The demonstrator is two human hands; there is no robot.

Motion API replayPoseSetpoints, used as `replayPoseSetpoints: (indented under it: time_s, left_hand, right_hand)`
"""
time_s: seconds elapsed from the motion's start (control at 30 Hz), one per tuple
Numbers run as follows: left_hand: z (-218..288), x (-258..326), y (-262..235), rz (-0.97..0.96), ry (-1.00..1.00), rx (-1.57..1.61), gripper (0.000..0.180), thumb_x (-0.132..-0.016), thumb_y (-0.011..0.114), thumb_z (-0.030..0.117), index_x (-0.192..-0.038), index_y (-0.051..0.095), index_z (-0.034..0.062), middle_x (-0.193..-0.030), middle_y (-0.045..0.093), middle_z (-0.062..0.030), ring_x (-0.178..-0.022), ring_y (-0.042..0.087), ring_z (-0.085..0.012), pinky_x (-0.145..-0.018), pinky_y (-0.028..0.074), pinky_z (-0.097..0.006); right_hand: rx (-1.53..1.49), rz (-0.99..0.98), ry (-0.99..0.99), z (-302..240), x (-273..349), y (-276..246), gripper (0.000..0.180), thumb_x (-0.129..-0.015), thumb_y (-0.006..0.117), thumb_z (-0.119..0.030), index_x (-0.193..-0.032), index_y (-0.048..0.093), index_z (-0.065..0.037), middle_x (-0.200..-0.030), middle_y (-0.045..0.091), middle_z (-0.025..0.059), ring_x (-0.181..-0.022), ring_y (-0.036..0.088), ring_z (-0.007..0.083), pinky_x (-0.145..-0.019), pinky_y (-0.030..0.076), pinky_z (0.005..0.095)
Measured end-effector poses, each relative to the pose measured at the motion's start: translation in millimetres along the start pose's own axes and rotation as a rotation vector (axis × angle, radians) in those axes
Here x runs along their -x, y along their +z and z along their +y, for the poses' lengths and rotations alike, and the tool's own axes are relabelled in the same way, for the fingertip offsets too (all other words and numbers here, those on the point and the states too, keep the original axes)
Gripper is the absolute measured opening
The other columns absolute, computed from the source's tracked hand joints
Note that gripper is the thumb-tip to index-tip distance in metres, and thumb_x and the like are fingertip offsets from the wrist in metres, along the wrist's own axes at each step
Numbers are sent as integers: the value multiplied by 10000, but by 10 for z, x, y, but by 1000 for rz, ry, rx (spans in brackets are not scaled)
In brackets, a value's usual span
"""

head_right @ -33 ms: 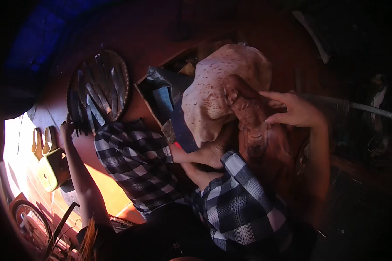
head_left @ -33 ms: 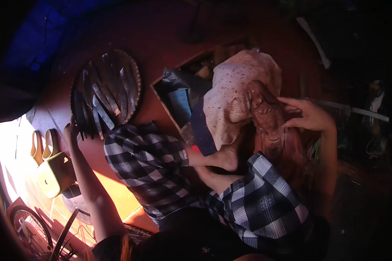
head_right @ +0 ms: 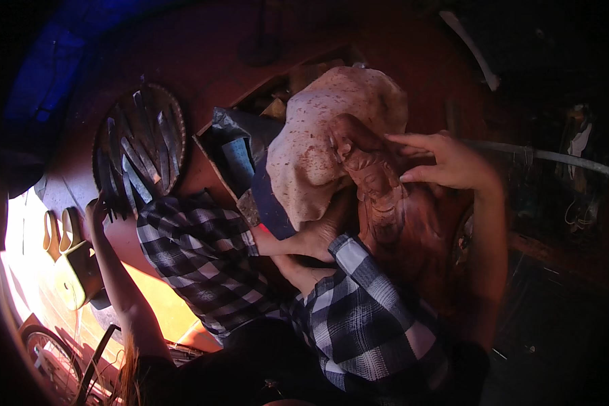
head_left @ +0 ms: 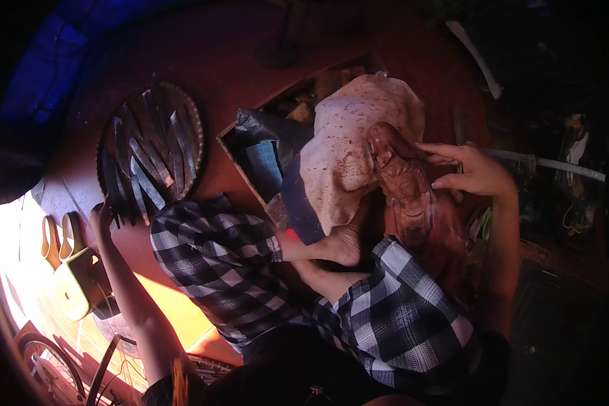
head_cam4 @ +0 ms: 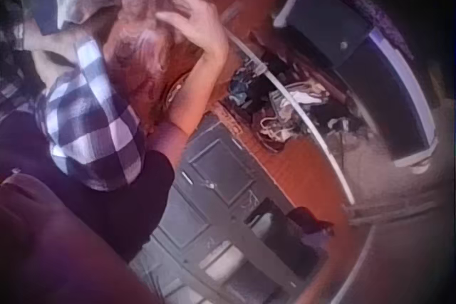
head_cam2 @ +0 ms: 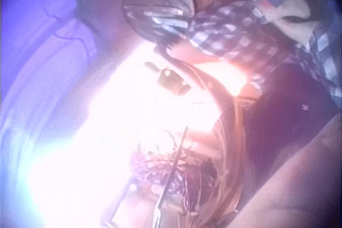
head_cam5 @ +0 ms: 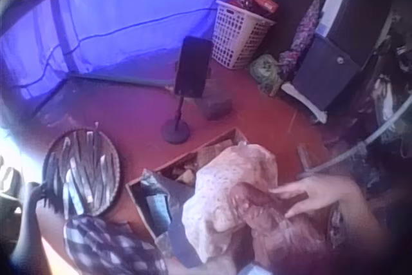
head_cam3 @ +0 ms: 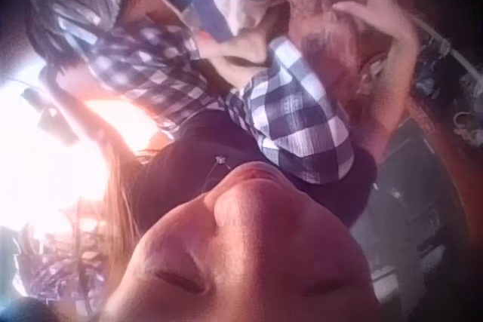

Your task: The person carves a wooden statue using various chisels and knives, focusing on refining details of the figure's face and clothing. They switch tools multiple times and occasionally wipe the surface with a cloth.

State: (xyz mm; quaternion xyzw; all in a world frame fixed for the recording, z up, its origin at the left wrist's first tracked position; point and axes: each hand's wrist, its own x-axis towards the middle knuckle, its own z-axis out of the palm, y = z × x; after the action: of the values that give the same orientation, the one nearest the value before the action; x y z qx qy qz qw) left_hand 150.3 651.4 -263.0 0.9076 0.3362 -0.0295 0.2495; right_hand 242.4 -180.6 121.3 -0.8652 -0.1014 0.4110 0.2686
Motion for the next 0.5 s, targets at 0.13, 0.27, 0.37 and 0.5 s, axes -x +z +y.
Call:
replayPoseSetpoints:
  time_s: [0.13,0.27,0.37,0.5]
  left_hand:
    - [256,340,80,-118,147,15,438,-894,737,449,-978,797,23,-670,659,-42,-644,563,-123,-596,431,-330]
    - [400,344,-412,125,122,-164,407,-895,732,436,-1038,797,60,-709,685,-47,-672,604,-127,-632,457,-319]
    - [970,750,-646,-5,105,439,282,-945,715,296,-1073,760,48,-796,676,21,-706,552,-65,-647,399,-247]
    - [3330,2345,-800,-293,206,862,132,-955,704,197,-956,703,65,-742,604,54,-661,477,-10,-611,318,-175]
  right_hand:
    - [32,263,-69,-169,121,-167,642,-842,749,-80,-1447,536,-45,-1242,688,225,-1194,655,313,-1007,521,400]
    - [215,511,-288,-181,119,-258,587,-818,721,-15,-1391,605,-66,-1153,726,176,-981,710,204,-863,561,330]
    - [491,754,-322,-595,26,-212,622,-794,744,7,-1394,618,-103,-1097,732,102,-775,665,125,-714,543,292]
    - [987,921,-738,-964,-422,38,703,-695,832,-94,-1372,650,-153,-900,638,40,-660,584,153,-595,499,290]
